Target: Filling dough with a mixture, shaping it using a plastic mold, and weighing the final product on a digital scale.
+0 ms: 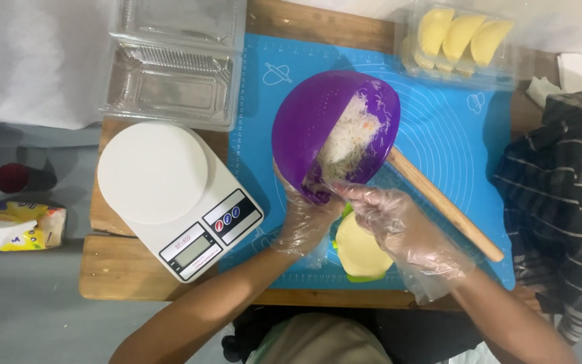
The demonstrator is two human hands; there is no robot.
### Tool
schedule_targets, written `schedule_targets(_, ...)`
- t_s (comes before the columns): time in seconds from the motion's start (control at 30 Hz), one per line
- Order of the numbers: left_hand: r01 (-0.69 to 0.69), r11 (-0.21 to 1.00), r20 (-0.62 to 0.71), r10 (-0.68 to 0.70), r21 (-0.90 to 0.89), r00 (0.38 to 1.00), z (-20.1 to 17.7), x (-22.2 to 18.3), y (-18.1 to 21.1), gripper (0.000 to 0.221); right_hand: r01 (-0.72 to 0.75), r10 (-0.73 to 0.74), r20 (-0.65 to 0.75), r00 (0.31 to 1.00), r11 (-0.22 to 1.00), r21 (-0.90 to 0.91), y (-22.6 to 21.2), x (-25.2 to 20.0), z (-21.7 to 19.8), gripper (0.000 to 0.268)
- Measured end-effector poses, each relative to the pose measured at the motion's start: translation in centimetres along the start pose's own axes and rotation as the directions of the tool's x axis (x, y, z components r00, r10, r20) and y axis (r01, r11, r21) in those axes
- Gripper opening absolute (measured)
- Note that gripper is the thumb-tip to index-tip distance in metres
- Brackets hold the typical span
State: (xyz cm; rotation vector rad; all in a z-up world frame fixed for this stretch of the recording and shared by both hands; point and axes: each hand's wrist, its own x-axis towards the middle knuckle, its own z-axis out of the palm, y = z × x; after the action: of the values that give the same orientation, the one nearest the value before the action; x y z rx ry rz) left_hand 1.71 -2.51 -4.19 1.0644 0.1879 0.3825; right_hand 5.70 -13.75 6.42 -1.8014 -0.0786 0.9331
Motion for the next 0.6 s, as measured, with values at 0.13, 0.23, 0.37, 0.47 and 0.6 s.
schedule_targets(0.13, -0.019, 0.994, -0.097, 0.029, 0.104, 0.995, 2.0, 0.1, 3.7, 0.083, 0.039, -0.04, 0.007, 0.999, 0.991, 0.13, -0.5, -0.4, 0.0, 0.043)
schedule_targets(0.23, 0.071, 0.993, -0.151, -0.056, 0.094, 0.987, 0.3, -0.3, -1.4, 0.081, 0.066, -0.081, 0.064, 0.995, 0.976, 0.206, 4.9, 2.6, -1.7, 0.046)
schedule_targets(0.37, 0.328, 0.493, 0.042, -0.505, -0.806, 0.862, 0.0, 0.2, 0.4, 0.089, 0.111, -0.127, 0.057, 0.99, 0.965, 0.236, 1.3, 0.9, -1.0, 0.045)
schedule_targets(0.47, 0.223, 0.973, -0.23, -0.232, -0.066, 0.945, 2.2, 1.0, 7.4, 0.077, 0.138, -0.154, 0.049, 0.987, 0.959, 0.246, 2.2, 1.5, -2.3, 0.047)
schedule_targets(0.6, 0.491, 0.871, -0.124, -0.486, 0.01, 0.865, 2.7, 1.6, 10.5, 0.089, 0.181, -0.192, 0.028, 0.981, 0.957, 0.224, 0.8, 0.7, -3.3, 0.054)
